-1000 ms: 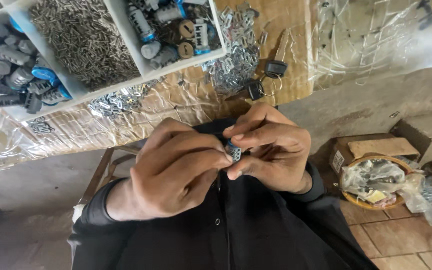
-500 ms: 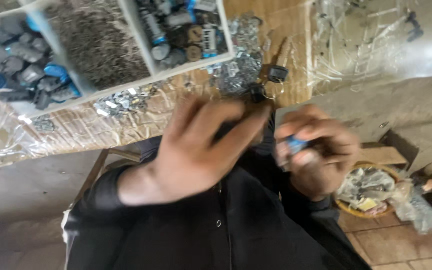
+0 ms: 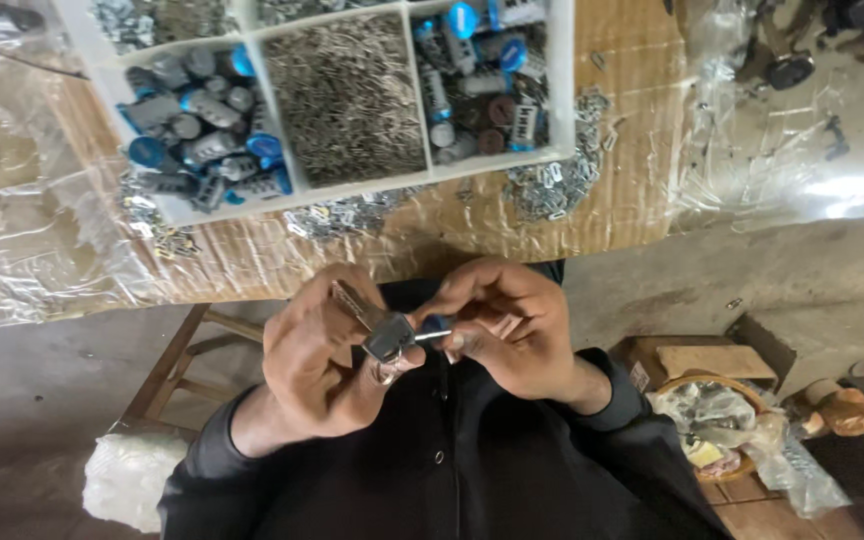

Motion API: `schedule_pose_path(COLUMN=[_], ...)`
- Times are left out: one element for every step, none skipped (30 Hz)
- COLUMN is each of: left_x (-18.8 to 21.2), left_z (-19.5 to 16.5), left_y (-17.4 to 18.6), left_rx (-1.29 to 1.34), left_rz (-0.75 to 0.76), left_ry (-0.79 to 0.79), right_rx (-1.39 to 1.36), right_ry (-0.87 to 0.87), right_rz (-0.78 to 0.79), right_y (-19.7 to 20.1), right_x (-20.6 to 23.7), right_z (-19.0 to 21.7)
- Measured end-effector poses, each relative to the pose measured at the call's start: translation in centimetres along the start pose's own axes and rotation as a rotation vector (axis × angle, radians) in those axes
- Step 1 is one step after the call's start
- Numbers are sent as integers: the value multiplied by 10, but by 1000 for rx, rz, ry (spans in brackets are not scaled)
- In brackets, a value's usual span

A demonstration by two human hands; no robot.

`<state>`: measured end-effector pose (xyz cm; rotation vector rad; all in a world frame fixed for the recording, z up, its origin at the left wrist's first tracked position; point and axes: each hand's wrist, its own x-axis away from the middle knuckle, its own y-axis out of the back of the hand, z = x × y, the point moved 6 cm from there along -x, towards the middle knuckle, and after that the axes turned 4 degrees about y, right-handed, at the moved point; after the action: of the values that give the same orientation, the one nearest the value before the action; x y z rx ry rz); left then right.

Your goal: The person sits at a workbench assembling small lock cylinders, picking tiny pins and springs from a compartment organizer and pressing them into the open lock core held in the other hand, at one point using a small pick-like tool to seat parts. They briefly handle a cardboard box and continue pin insertion on multiple lock cores.

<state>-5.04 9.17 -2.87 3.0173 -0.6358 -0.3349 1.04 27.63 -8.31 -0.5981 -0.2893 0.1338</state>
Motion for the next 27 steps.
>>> schedule_pose_path(left_x=[5, 9, 13, 16, 16, 14, 9, 2, -7, -20, -33, -47, -62, -72, -83, -96, -103, -103, -100, -101, -101, -103, -104, -105, -107, -112, -117], left_z=[-2, -2, 0, 3, 4, 4, 3, -1, -9, -21, -38, -57, -77, -98, -119, -136, -147, -148, -140, -129, -114, -95, -78, -63, -51, -42, -35], left_y=[6, 11, 14, 15, 12, 8, 4, 2, 2, 3, 6, 12, 20, 27, 37, 50, 67, 88, 95, 92, 88, 75, 64, 51, 43, 37, 30], left_rx=[-25, 8, 43, 78, 34, -5, -47, 1, 46, 91, 116, 133, -38, -206, -322, -369, -427, -489, -575, -668, -755, -846, -922, -998, -1081, -1179, -1269], left_rz=[-2, 3, 6, 8, 80, 156, 228, 302, 379, 459, 581, 701, 737, 767, 702, 474, 102, -327, -558, -510, -435, -262, -154, -49, -9, -7, -5], left_ry=[24, 70, 110, 143, 124, 109, 89, 90, 91, 92, 62, 31, -82, -191, -288, -367, -414, -434, -397, -362, -326, -296, -257, -218, -193, -180, -171], right_rx=[-47, -39, -24, -6, 17, 39, 64, 91, 117, 143, 322, 502, 681, 946, 1207, 1438, 1655, 1729, 1779, 1827, 1858, 1892, 1912, 1927, 1940, 1940, 1942], right_ry=[-97, -96, -93, -87, -73, -61, -47, -46, -43, -39, 19, 82, 152, 188, 223, 351, 483, 522, 542, 564, 597, 632, 604, 572, 542, 532, 520], right_rz=[13, 27, 43, 62, 66, 61, 60, 106, 150, 193, 270, 351, 429, 309, 183, 55, -98, -101, -68, -35, 13, 49, 87, 126, 154, 138, 121], right_y=[-4, -7, -8, -9, -9, -9, -9, -13, -18, -24, -32, -41, -51, -49, -46, -45, -43, -40, -41, -40, -41, -42, -41, -40, -41, -41, -41], right_x=[1, 1, 1, 2, 3, 3, 2, 2, 0, -2, -6, -10, -14, -24, -36, -50, -63, -75, -85, -95, -104, -113, -119, -125, -129, -130, -131], right_z=[-6, -6, -7, -6, -4, -3, -1, 3, 8, 15, 25, 37, 49, 63, 76, 96, 115, 129, 136, 143, 145, 149, 150, 149, 149, 152, 155])
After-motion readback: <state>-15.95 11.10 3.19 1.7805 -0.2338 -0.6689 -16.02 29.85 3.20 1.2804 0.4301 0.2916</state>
